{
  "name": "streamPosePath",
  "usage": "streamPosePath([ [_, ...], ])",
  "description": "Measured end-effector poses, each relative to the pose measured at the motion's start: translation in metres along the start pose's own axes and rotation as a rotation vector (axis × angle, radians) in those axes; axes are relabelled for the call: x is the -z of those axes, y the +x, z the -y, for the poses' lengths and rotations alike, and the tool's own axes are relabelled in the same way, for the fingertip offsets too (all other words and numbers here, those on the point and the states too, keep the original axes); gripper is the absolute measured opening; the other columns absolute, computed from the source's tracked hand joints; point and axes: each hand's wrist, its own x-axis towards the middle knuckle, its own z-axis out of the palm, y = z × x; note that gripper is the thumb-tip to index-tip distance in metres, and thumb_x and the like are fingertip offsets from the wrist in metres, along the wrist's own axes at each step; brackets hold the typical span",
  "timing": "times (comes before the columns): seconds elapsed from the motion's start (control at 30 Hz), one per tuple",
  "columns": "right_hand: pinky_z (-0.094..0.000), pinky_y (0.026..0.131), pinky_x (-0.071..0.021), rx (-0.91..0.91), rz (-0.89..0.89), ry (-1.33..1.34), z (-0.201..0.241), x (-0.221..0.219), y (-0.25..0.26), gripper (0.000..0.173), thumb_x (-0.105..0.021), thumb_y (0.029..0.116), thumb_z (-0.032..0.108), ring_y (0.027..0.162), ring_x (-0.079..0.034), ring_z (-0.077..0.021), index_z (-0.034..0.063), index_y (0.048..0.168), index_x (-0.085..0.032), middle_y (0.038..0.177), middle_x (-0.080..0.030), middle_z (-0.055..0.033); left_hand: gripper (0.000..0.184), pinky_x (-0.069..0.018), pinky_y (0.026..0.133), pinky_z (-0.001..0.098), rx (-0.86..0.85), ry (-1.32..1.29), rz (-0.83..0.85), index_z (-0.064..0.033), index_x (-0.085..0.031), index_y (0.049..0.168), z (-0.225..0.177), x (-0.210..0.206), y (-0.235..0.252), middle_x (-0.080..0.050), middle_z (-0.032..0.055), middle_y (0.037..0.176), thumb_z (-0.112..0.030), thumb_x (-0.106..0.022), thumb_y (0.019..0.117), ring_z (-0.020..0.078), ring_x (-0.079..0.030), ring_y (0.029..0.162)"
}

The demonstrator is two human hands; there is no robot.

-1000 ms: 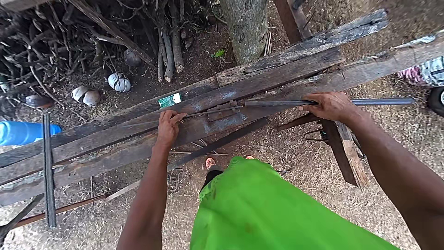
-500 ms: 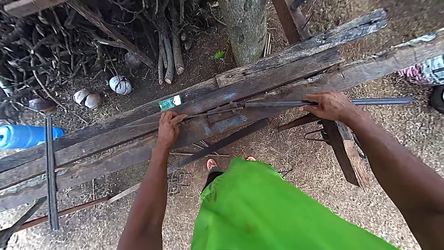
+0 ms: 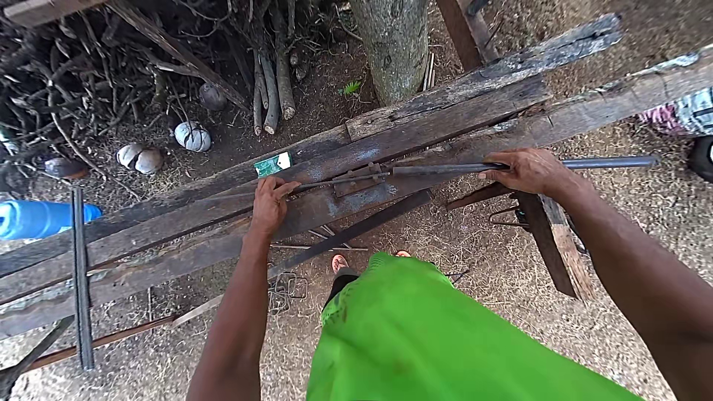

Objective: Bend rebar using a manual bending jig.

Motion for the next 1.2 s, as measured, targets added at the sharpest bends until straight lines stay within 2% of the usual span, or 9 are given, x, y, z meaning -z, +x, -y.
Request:
streamPosePath([
  [0.43,-0.0645,0.079,-0.0544,-0.002,-0.001,-0.015,0.0,-0.001,-0.004,0.038,-0.062,0.1008,0.048,0.099,-0.072,-0.0368,0.0194,0.123,-0.072,0.111,-0.074,-0.0121,0.04,-0.0439,0.103,0.0544,0.003,0.009,0.007,-0.0138,-0.077,0.118,0.001,0.0,0.0,-0.064,0.0197,0.109,0.006,-0.049,0.0976,0.0405,-0.057,0.114],
  [0.93,-0.0616,0.074,-0.0541,0.044,-0.01,0.007,0.012,-0.007,0.009,0.037,-0.061,0.1009,0.049,0.09,-0.072,-0.035,0.0173,0.117,-0.072,0.099,-0.074,-0.012,0.04,-0.044,0.103,0.0545,-0.005,0.007,0.007,-0.0139,-0.077,0.118,0.002,0.0,0.002,-0.065,0.0202,0.109,0.007,-0.05,0.0973,0.0406,-0.058,0.113],
  [1.03,-0.0639,0.076,-0.0538,0.028,-0.008,0.036,0.016,-0.011,0.01,0.037,-0.061,0.1009,0.049,0.093,-0.072,-0.0369,0.0172,0.118,-0.072,0.101,-0.074,-0.0131,0.04,-0.0447,0.104,0.0556,0.005,0.015,-0.001,-0.0128,-0.077,0.119,-0.003,-0.001,-0.006,-0.065,0.0204,0.11,0.007,-0.05,0.0973,0.0411,-0.057,0.116],
  [1.1,-0.0639,0.076,-0.0536,0.009,-0.004,0.048,0.018,-0.014,0.009,0.038,-0.06,0.1015,0.049,0.093,-0.072,-0.037,0.0174,0.119,-0.072,0.103,-0.074,-0.013,0.04,-0.0464,0.101,0.0546,0.035,0.03,-0.013,-0.0139,-0.076,0.12,-0.012,-0.002,-0.019,-0.064,0.0189,0.112,0.005,-0.049,0.0979,0.0396,-0.057,0.115],
  [1.2,-0.0647,0.074,-0.0534,-0.016,-0.012,0.073,0.02,-0.018,0.007,0.036,-0.06,0.1021,0.048,0.091,-0.071,-0.0381,0.0174,0.118,-0.071,0.099,-0.073,-0.0138,0.038,-0.0465,0.099,0.0547,0.093,0.007,-0.037,-0.0145,-0.076,0.121,-0.023,-0.008,-0.031,-0.064,0.0189,0.11,0.002,-0.05,0.0997,0.0394,-0.058,0.111],
])
